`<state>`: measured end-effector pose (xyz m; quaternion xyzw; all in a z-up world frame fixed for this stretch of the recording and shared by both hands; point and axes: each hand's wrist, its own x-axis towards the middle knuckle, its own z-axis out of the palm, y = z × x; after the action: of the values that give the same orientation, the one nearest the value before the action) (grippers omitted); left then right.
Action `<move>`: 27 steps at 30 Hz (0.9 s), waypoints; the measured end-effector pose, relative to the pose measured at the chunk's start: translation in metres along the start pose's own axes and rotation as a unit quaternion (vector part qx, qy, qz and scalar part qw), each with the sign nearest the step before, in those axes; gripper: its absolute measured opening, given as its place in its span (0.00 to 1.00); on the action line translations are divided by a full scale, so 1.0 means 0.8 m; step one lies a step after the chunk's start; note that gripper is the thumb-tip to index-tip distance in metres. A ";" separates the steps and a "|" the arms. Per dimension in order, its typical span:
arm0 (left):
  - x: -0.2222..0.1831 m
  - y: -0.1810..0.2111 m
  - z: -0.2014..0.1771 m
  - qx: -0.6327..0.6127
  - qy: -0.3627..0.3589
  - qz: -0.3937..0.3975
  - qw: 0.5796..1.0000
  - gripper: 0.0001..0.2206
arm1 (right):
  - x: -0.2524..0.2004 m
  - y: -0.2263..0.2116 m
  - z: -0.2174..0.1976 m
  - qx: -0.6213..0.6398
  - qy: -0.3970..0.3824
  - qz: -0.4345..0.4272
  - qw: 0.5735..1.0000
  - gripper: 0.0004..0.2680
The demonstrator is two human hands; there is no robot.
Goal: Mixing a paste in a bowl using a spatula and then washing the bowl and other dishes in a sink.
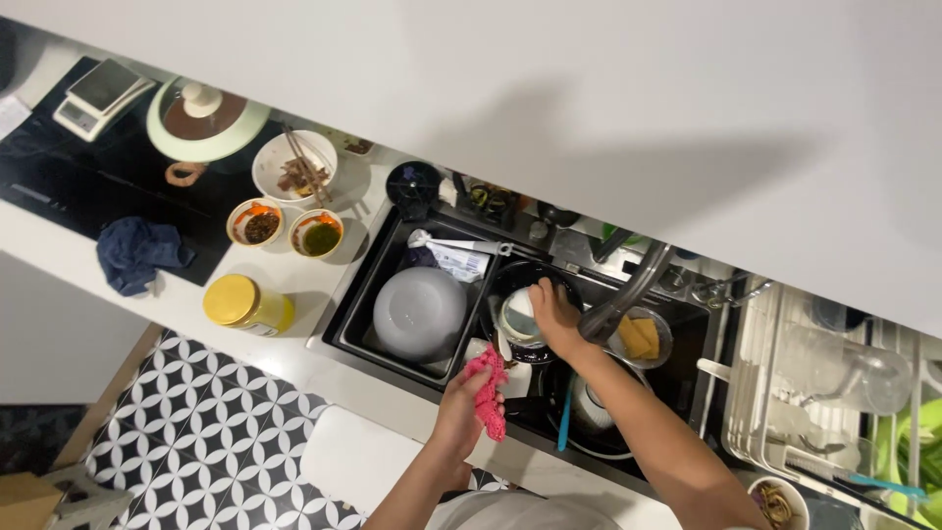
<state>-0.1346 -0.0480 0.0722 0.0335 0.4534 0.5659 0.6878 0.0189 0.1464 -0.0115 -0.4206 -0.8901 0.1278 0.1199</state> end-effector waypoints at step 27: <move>0.127 -0.133 0.157 0.612 -0.229 0.374 0.658 0.12 | -0.239 0.041 -0.063 0.763 0.104 0.375 0.516 0.27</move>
<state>0.0230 0.0549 0.0265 0.7422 0.4748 0.3444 0.3242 0.1767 0.0238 0.0047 -0.4730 -0.1917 0.7463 0.4273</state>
